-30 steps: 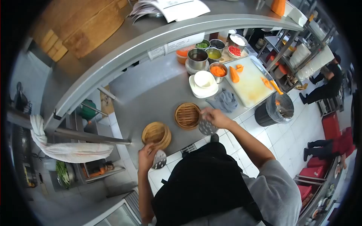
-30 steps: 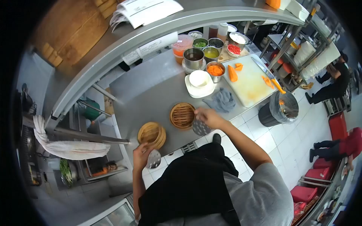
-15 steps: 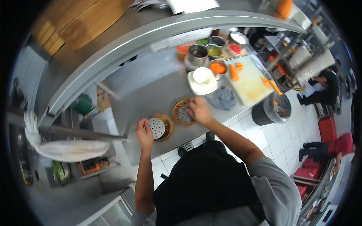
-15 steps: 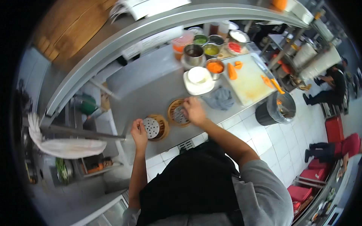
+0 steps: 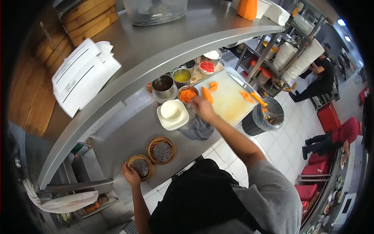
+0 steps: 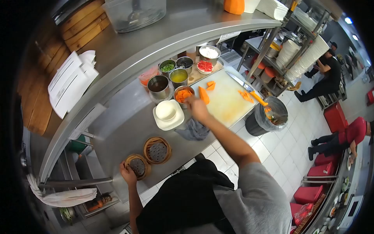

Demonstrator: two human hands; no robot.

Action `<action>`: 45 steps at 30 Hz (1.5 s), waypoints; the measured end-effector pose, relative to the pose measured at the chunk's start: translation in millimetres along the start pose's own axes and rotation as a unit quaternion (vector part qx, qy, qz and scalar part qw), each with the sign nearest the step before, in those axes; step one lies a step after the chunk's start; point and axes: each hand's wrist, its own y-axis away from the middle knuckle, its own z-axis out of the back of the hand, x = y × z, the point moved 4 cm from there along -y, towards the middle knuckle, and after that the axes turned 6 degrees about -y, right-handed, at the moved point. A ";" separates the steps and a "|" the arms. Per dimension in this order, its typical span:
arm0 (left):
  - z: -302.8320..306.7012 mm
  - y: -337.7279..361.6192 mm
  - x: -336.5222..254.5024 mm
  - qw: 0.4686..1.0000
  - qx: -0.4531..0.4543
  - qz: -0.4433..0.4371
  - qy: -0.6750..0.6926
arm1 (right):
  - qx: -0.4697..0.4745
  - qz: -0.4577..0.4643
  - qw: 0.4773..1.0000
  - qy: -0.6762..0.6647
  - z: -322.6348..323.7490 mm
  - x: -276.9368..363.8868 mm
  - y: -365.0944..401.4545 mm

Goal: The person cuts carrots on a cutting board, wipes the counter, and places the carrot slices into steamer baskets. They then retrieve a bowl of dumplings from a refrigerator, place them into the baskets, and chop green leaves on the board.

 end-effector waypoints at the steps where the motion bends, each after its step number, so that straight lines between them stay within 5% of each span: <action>1: 0.3 0.8 -4.0 1.000 0.002 -0.002 -0.024 | 0.055 0.019 0.997 0.059 4.3 -16.4 -26.8; 3: -4.2 1.3 -12.5 0.999 -0.025 0.001 -0.029 | 0.111 0.045 0.986 0.113 -1.2 -43.6 -67.4; 5: -4.1 1.2 -32.0 0.998 -0.050 0.004 -0.034 | 0.220 0.177 0.939 0.195 -25.4 -65.3 -85.8; 7: 8.0 1.7 -73.8 0.970 -0.157 -0.076 -0.172 | 0.223 0.186 0.935 0.203 -40.9 -75.3 -97.3; 10: -8.3 -6.2 -151.1 0.982 -0.145 -0.114 -0.022 | 0.343 0.125 0.887 0.283 -46.5 -73.2 -106.0; 11: -15.9 -11.9 -195.2 0.988 -0.067 -0.142 0.001 | 0.348 0.127 0.886 0.281 -39.8 -70.7 -105.8; 15: -102.8 -61.0 -343.2 0.939 0.148 -0.289 0.113 | 0.212 0.106 0.968 0.084 -6.8 -82.5 -108.5; 17: -167.4 -92.2 -373.6 0.910 0.192 -0.362 0.067 | 0.101 -0.026 0.983 -0.153 8.2 -97.2 -100.1; 18: -208.6 -107.5 -370.0 0.904 0.264 -0.334 -0.024 | 0.090 -0.112 0.953 -0.266 10.3 -105.2 -88.1; 21: -295.2 -143.5 -345.3 0.881 0.217 -0.379 -0.182 | 0.076 -0.249 0.895 -0.363 65.8 -72.2 -33.3; 25: -313.3 -159.2 -336.2 0.865 0.317 -0.307 -0.237 | 0.100 -0.301 0.832 -0.455 93.6 -77.1 56.3; 27: -320.0 -162.5 -338.5 0.799 0.349 -0.402 -0.279 | 0.079 -0.365 0.794 -0.480 104.8 -85.6 90.4; 29: -285.6 -158.8 -368.6 0.792 0.399 -0.395 -0.239 | 0.058 -0.376 0.787 -0.486 115.7 -88.4 110.1; 32: -255.9 -166.3 -387.3 0.848 0.453 -0.268 -0.068 | 0.035 -0.386 0.776 -0.496 115.8 -94.0 118.6; 37: -254.0 -184.8 -366.5 0.888 0.344 -0.303 -0.034 | 0.054 -0.359 0.791 -0.492 104.1 -70.5 81.6; 38: -256.6 -187.9 -359.7 0.901 0.381 -0.189 0.086 | 0.056 -0.354 0.794 -0.492 101.9 -66.1 74.1; 39: -259.0 -190.4 -351.5 0.887 0.408 -0.071 0.205 | 0.058 -0.342 0.791 -0.504 99.1 -61.1 66.4; 41: -248.4 -193.0 -344.9 0.890 0.389 -0.042 0.235 | 0.073 -0.328 0.788 -0.515 95.1 -48.0 52.3; 44: -203.8 -167.4 -325.7 0.804 0.398 0.003 0.442 | 0.086 -0.304 0.813 -0.489 94.1 -19.0 42.1; 45: -182.0 -154.0 -311.6 0.810 0.381 0.021 0.444 | 0.111 -0.308 0.808 -0.489 85.1 -14.3 45.2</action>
